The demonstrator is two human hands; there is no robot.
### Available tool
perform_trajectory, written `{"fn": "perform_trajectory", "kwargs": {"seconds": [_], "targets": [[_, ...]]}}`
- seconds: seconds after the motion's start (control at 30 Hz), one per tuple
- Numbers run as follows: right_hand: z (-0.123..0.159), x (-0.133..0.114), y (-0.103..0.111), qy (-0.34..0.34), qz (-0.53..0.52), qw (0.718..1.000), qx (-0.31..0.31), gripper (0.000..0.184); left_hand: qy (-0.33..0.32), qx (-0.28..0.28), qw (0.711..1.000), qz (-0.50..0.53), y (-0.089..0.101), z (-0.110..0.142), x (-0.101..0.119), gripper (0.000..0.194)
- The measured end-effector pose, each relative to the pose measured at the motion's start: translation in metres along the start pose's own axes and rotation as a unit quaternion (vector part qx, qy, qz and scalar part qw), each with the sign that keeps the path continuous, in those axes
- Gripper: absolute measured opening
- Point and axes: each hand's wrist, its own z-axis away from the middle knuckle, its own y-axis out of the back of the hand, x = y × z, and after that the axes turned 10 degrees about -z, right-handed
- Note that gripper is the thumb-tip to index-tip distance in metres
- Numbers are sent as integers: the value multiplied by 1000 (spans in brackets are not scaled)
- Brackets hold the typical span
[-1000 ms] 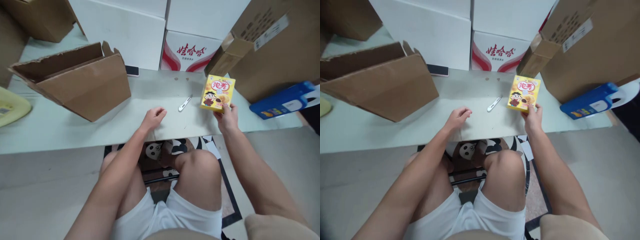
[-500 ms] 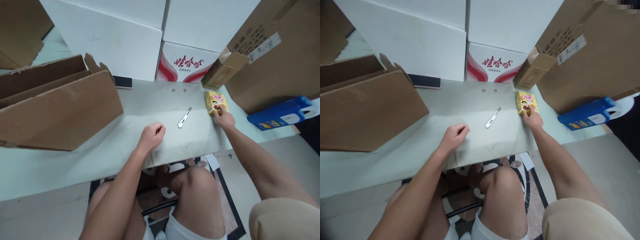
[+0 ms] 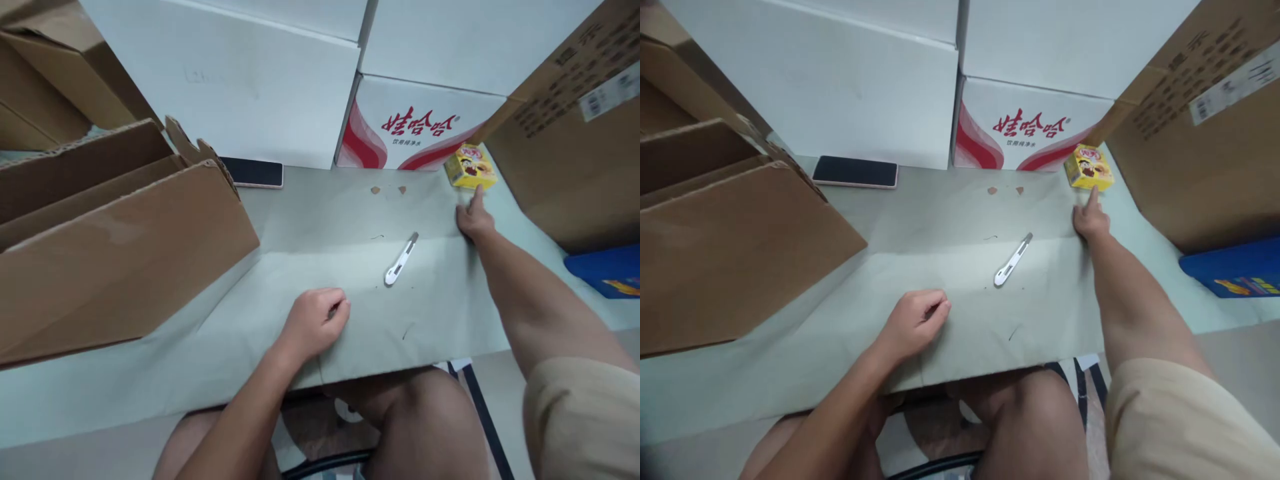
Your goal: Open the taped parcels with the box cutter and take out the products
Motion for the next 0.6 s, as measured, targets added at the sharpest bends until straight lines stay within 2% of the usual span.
{"fn": "perform_trajectory", "kwargs": {"seconds": [0.17, 0.37, 0.5, 0.6], "targets": [[28, -17, -4, -63, 123, 990, 8, 55, 14, 1, 1000, -18, -1, -4, 4, 33], [73, -63, 17, -67, 189, 977, -78, 38, 19, 14, 1000, 9, 2, 4, 10, 32], [107, -118, 23, -6, 175, 977, -121, 25, 34, 31, 999, 24, 8, 15, 10, 38], [129, -185, 12, 79, 120, 980, -134, 28, 51, 40, 997, 35, 14, 21, 8, 42]]}}
